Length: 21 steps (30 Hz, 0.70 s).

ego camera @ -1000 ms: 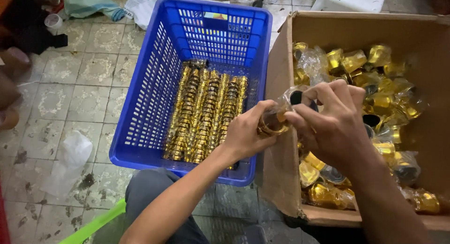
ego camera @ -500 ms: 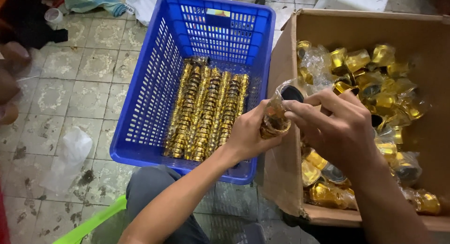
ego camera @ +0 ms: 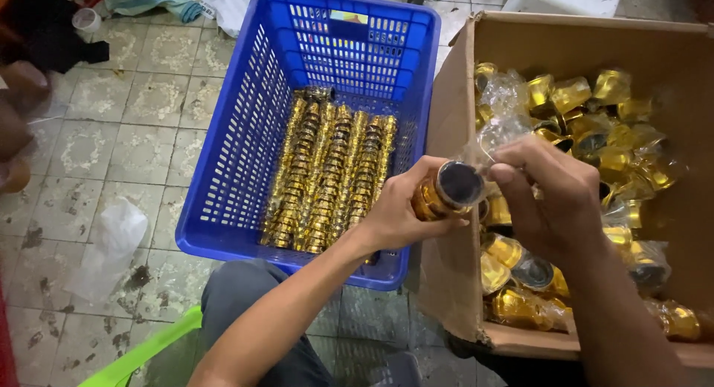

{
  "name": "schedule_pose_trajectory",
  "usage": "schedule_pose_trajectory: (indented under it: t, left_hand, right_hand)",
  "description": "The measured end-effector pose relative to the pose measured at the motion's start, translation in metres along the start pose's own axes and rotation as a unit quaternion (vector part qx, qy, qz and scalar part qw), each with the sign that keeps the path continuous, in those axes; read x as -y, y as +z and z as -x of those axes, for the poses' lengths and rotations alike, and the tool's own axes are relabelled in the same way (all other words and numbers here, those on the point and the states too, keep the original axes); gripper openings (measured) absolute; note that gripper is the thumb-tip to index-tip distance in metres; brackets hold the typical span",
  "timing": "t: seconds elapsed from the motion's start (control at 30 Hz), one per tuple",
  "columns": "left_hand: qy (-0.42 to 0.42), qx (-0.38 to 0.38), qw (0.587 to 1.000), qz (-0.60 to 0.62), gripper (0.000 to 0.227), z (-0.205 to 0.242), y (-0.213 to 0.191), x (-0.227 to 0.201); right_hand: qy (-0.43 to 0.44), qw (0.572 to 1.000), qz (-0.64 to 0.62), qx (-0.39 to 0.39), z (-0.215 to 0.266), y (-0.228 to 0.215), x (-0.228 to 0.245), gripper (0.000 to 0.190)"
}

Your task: Unwrapping gold-colored decorative items from a box and arranging them neatly in a plastic basket.

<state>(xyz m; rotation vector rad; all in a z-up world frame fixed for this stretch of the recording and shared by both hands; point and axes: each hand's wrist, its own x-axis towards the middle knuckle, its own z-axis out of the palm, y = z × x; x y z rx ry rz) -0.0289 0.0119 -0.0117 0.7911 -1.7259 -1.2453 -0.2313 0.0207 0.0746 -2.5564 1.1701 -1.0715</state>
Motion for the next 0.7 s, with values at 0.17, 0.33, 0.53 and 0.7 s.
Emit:
schedule_pose_trajectory:
  t: [0.17,0.33,0.53,0.7]
  left_hand:
    - [-0.005,0.040,0.997,0.059,0.063,-0.001,0.001,0.006]
    - [-0.020,0.014,0.995,0.100,0.059,-0.003,-0.004,0.011]
    - [-0.010,-0.072,0.993,0.094,0.060,-0.007,-0.017,0.000]
    - [-0.067,-0.107,0.991,0.035,0.049,-0.008,-0.020,0.003]
  right_hand:
    - [0.004,1.000,0.014,-0.003,0.007,0.002,-0.009,0.024]
    - [0.189,0.965,0.021,-0.180,0.039,-0.042,-0.095,0.034]
    - [0.383,0.918,0.007,-0.104,0.021,-0.099,-0.174,0.010]
    - [0.598,0.774,0.082,0.189,0.041,-0.046,-0.213,0.029]
